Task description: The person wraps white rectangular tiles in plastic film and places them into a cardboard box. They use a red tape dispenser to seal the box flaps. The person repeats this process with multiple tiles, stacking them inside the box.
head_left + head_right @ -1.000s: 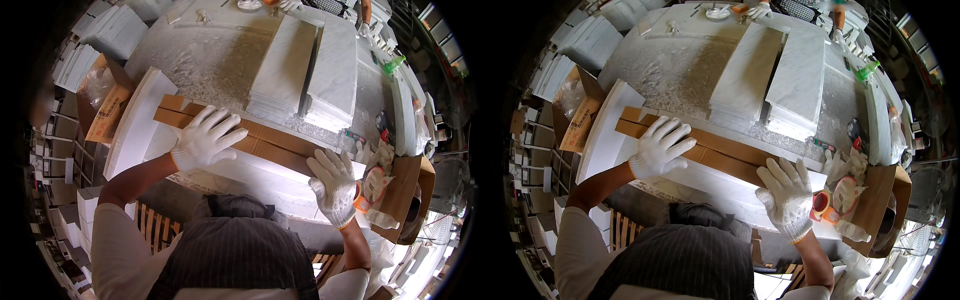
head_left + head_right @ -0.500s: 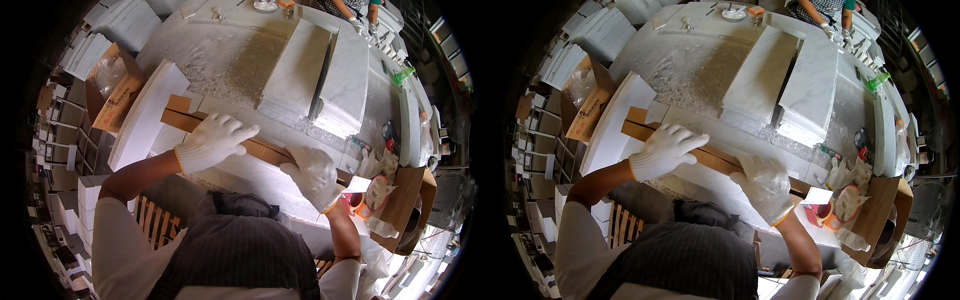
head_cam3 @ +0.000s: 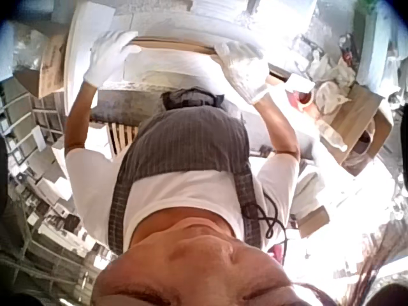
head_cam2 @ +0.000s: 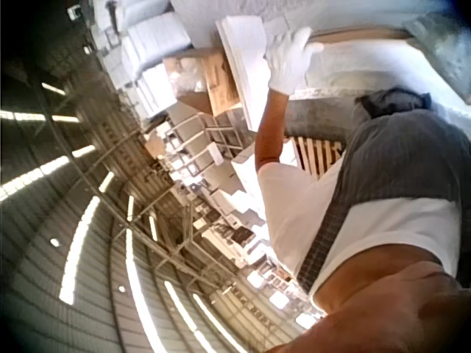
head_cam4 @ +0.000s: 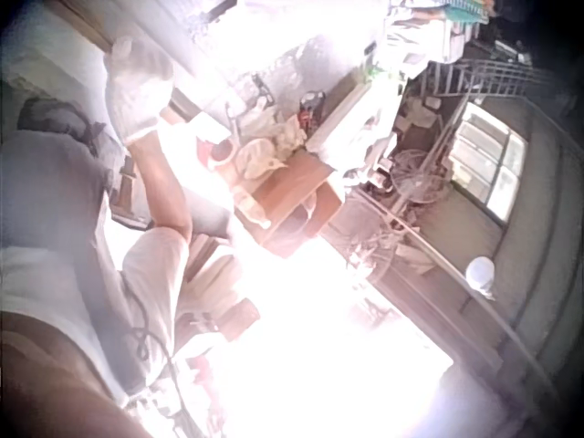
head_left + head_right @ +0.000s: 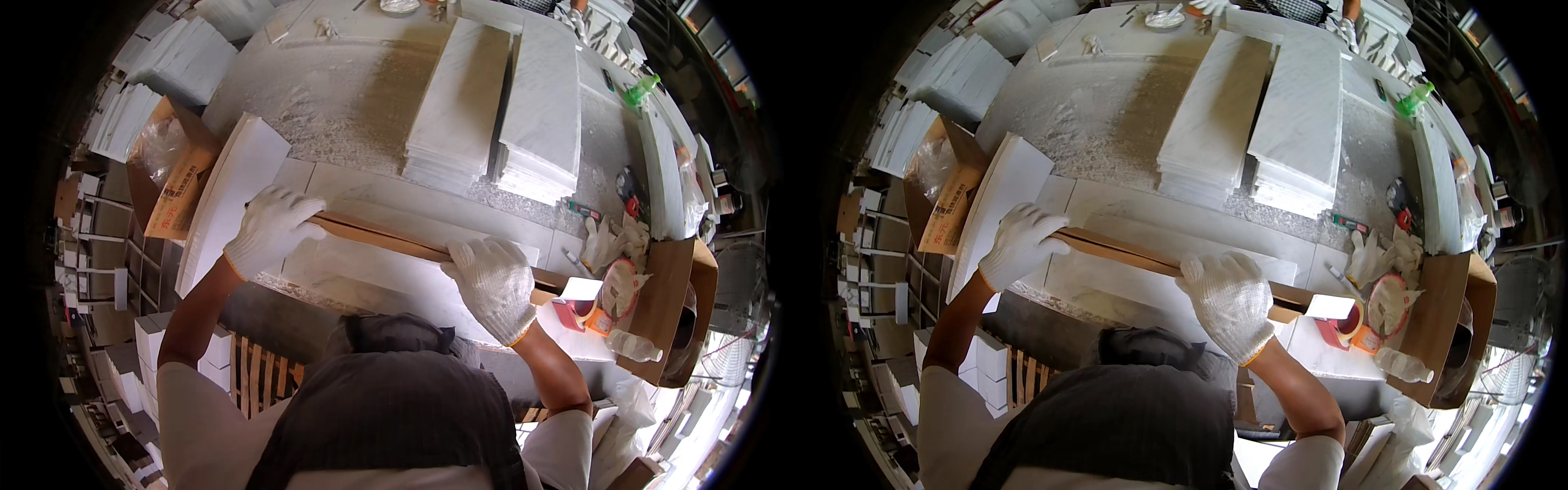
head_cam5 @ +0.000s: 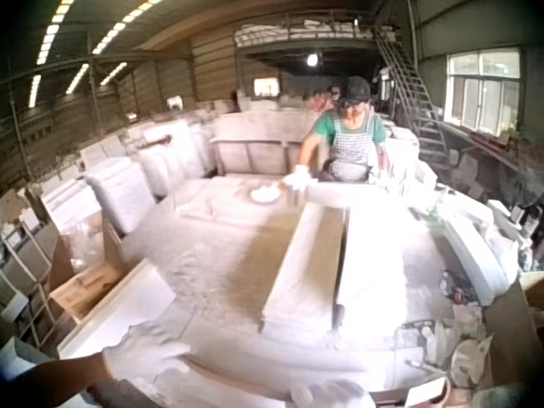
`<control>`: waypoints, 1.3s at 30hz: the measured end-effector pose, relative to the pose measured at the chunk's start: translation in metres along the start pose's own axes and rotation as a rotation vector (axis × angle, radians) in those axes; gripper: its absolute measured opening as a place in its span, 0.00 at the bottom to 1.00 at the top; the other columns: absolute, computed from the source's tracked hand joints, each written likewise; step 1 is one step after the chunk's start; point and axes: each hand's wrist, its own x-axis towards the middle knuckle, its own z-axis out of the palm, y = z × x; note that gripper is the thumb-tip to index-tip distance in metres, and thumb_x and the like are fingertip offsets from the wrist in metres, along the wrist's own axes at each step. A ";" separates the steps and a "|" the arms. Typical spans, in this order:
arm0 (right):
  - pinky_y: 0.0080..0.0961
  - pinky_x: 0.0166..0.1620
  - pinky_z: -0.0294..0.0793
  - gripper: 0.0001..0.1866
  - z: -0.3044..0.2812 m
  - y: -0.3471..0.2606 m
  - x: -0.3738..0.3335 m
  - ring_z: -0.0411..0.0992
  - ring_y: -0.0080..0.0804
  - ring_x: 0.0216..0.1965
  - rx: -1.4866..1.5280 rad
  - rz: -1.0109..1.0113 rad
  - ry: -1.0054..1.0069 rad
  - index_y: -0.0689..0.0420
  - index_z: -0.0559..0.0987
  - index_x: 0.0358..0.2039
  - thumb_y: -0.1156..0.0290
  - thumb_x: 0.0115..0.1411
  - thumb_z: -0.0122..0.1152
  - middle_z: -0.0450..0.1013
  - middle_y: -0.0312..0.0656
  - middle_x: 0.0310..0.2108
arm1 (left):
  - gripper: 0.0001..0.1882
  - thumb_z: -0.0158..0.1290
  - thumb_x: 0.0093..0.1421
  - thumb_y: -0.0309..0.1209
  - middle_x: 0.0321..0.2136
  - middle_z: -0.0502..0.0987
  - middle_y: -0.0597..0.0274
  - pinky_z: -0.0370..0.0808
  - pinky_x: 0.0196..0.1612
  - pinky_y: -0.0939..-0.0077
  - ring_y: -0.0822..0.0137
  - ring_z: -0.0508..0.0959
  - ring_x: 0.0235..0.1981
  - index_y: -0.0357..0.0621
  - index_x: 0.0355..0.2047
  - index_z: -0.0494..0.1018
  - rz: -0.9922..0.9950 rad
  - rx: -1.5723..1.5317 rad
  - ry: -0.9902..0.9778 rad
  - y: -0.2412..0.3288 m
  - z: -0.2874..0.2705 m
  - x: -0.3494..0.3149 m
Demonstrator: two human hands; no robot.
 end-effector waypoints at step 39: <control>0.41 0.44 0.70 0.17 -0.064 0.089 -0.105 0.73 0.40 0.32 -0.216 0.140 0.056 0.51 0.81 0.37 0.65 0.44 0.69 0.76 0.37 0.34 | 0.17 0.64 0.47 0.42 0.28 0.79 0.60 0.71 0.41 0.62 0.56 0.77 0.34 0.45 0.33 0.76 0.129 0.004 0.193 -0.009 0.015 0.011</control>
